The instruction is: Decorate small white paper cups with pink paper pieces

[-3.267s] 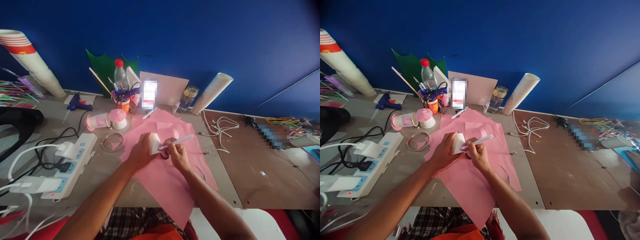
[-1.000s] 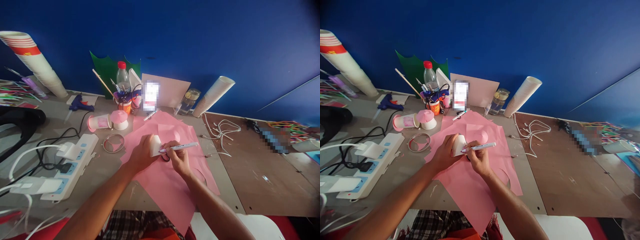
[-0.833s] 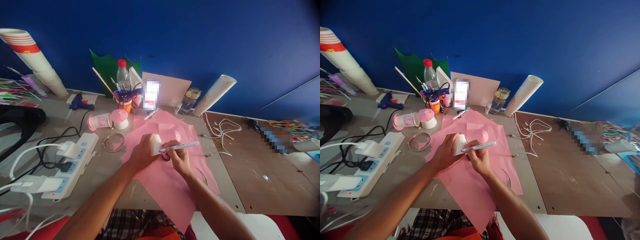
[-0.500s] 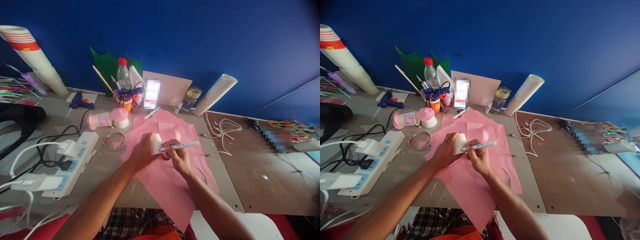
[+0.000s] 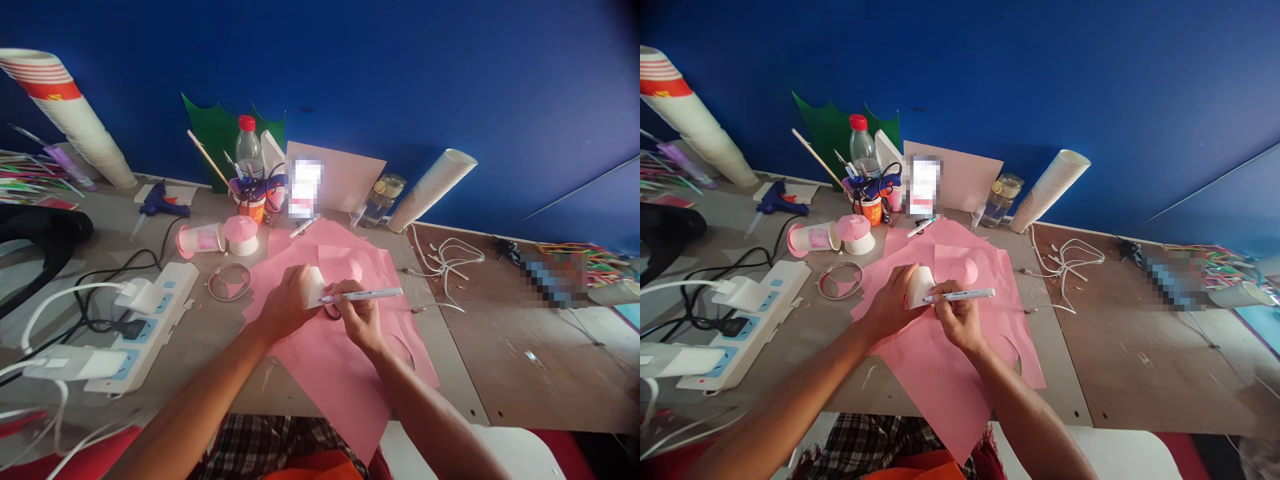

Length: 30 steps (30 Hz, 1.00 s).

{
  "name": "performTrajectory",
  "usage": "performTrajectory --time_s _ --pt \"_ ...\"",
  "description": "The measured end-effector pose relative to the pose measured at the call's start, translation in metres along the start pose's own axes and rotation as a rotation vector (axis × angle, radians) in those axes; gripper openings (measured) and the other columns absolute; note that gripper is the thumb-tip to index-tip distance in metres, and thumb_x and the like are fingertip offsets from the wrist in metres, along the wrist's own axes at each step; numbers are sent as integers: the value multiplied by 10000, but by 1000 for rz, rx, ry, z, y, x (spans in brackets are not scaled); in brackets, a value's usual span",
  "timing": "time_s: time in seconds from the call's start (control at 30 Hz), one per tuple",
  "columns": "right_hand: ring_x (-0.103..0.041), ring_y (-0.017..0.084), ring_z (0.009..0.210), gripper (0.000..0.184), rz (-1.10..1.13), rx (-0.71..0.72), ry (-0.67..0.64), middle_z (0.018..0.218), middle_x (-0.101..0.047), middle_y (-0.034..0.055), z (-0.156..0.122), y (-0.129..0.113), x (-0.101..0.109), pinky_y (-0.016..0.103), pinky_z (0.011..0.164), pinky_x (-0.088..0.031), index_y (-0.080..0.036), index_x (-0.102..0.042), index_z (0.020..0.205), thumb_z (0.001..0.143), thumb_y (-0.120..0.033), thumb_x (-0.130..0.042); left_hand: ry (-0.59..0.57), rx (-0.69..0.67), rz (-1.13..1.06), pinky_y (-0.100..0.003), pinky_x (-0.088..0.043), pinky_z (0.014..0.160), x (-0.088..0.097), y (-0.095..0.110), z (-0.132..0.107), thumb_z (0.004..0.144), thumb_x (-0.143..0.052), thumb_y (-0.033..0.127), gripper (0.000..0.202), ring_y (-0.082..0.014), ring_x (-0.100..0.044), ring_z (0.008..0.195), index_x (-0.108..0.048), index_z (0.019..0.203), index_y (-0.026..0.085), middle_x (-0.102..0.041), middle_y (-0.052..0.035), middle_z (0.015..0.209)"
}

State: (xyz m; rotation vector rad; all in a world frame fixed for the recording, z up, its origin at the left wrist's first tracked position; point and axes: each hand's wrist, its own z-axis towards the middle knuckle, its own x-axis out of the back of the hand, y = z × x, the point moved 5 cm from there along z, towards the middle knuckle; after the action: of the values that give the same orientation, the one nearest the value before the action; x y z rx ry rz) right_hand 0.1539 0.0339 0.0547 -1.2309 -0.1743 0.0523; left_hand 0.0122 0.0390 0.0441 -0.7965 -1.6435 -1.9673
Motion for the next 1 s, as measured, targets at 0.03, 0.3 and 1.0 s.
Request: performTrajectory --time_s 0.03,0.3,1.0 --pt "-519 135 619 148 -22 20 -5 723 -581 25 0 0 0 301 618 -452 -207 -578 783 874 -305 -517 -1 8 8 -387 -541 793 0 0 0 729 -641 451 548 -275 -527 1159 -403 1165 219 -523 -101 1159" --pt "-580 165 692 103 -136 105 -4 750 -610 37 -1 -5 -2 322 677 -474 -210 -583 786 855 -229 -510 -9 10 24 -391 -535 803 -1 -3 -1 729 -645 414 564 -277 -509 1182 -395 1198 224 -507 -100 1189" --pt "-557 143 645 144 -23 -3 24 734 -606 31 0 1 2 296 614 -453 -201 -588 769 861 -297 -532 -14 19 2 -379 -546 760 1 1 0 728 -626 501 557 -283 -532 1148 -420 1161 218 -523 -108 1145"
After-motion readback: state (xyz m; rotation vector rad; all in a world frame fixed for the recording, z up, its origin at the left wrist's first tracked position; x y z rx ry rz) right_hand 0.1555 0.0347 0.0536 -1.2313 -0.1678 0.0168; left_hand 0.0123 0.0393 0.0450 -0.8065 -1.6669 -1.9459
